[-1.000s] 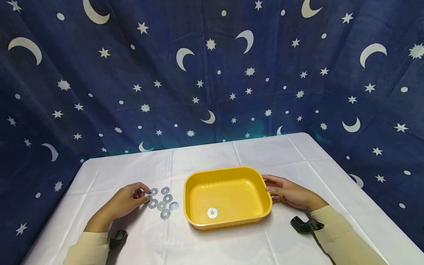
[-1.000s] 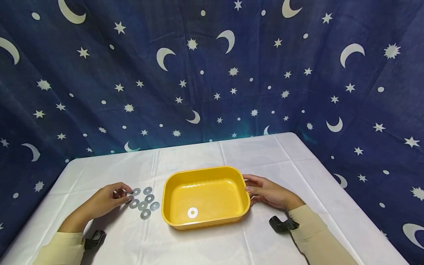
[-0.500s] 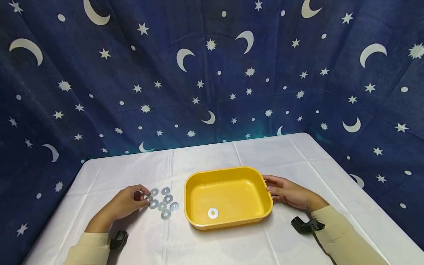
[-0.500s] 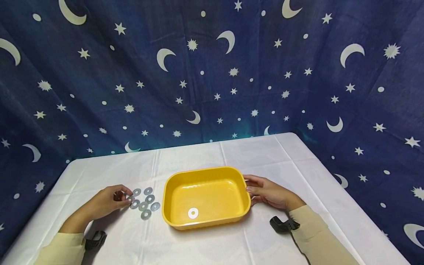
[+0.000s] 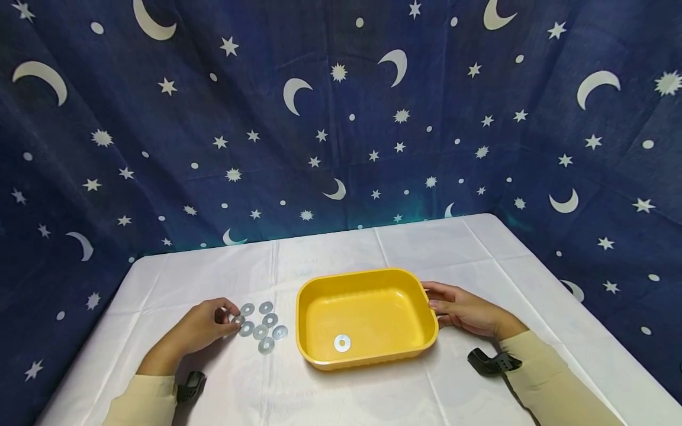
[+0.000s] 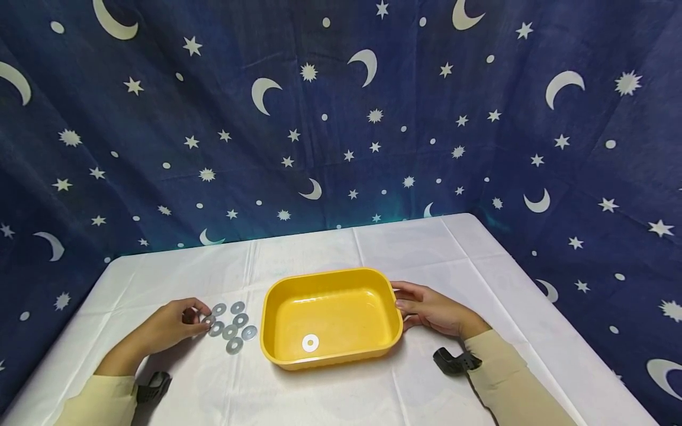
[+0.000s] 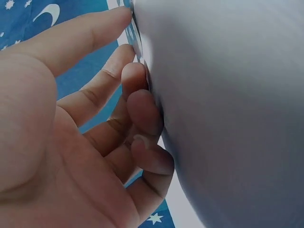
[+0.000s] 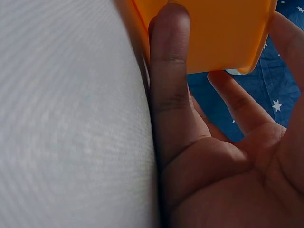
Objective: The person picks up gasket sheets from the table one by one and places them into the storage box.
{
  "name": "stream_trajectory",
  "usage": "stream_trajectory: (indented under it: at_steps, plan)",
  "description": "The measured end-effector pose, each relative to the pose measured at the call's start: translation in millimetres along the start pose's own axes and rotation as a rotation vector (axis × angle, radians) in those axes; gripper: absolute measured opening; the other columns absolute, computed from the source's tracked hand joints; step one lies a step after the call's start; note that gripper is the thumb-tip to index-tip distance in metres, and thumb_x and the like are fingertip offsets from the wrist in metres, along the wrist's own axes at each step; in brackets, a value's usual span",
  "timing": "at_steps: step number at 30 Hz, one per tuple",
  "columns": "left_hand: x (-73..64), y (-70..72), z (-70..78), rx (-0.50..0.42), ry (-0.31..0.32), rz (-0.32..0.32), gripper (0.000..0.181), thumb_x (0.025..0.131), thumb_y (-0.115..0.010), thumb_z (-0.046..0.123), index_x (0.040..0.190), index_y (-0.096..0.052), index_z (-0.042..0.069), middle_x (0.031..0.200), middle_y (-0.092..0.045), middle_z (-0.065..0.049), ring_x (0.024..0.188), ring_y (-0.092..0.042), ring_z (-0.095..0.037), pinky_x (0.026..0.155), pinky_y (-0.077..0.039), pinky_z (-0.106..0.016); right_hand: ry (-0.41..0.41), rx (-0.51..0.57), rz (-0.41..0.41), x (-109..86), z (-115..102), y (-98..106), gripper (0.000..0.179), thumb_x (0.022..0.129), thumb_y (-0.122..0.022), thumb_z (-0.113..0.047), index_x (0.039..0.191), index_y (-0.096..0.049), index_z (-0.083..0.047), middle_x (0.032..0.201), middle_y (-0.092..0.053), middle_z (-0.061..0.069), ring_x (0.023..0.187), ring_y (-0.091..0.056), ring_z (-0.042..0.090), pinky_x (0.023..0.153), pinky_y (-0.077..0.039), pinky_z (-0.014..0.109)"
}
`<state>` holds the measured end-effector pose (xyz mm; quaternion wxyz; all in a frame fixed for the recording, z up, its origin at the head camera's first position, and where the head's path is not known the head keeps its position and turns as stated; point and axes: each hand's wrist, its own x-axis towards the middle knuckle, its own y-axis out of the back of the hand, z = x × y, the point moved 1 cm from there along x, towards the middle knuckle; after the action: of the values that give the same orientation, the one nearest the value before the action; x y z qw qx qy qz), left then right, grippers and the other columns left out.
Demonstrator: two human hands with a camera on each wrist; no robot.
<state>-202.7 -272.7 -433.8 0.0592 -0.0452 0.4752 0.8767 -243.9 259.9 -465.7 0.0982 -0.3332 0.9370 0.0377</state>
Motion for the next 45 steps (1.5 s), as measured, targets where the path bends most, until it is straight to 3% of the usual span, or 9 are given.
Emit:
stream_trajectory:
  at_steps: [22, 33, 45]
  plan:
    - [1.3, -5.7, -1.2, -0.018, -0.024, -0.025, 0.031, 0.083, -0.081, 0.024, 0.102, -0.063, 0.007, 0.08, -0.052, -0.002, 0.072, -0.047, -0.016, 0.064, -0.036, -0.03, 0.001, -0.025, 0.008, -3.4, 3.1, 4.4, 0.066, 0.105, -0.053, -0.022, 0.158, -0.02, -0.003, 0.158, -0.036, 0.021, 0.119, -0.065, 0.018, 0.096, -0.055, 0.038]
    - [-1.1, -2.6, 1.4, -0.063, -0.06, -0.01, 0.032, 0.08, -0.083, 0.014, 0.1, -0.059, 0.006, 0.079, -0.052, -0.001, 0.071, -0.048, -0.015, 0.062, -0.037, -0.025, -0.001, -0.02, 0.004, -2.5, 0.9, 2.0, 0.067, 0.104, -0.054, -0.022, 0.158, -0.019, -0.002, 0.159, -0.034, 0.022, 0.119, -0.065, 0.018, 0.096, -0.055, 0.037]
    - [-4.4, 3.6, 2.6, -0.09, -0.074, -0.04, 0.018, 0.089, -0.069, 0.004, 0.106, -0.062, 0.006, 0.083, -0.058, -0.004, 0.071, -0.054, -0.015, 0.059, -0.045, -0.025, -0.001, -0.012, 0.005, -1.3, 1.1, 0.3, 0.067, 0.104, -0.055, -0.023, 0.157, -0.02, -0.002, 0.159, -0.032, 0.023, 0.119, -0.064, 0.017, 0.096, -0.055, 0.037]
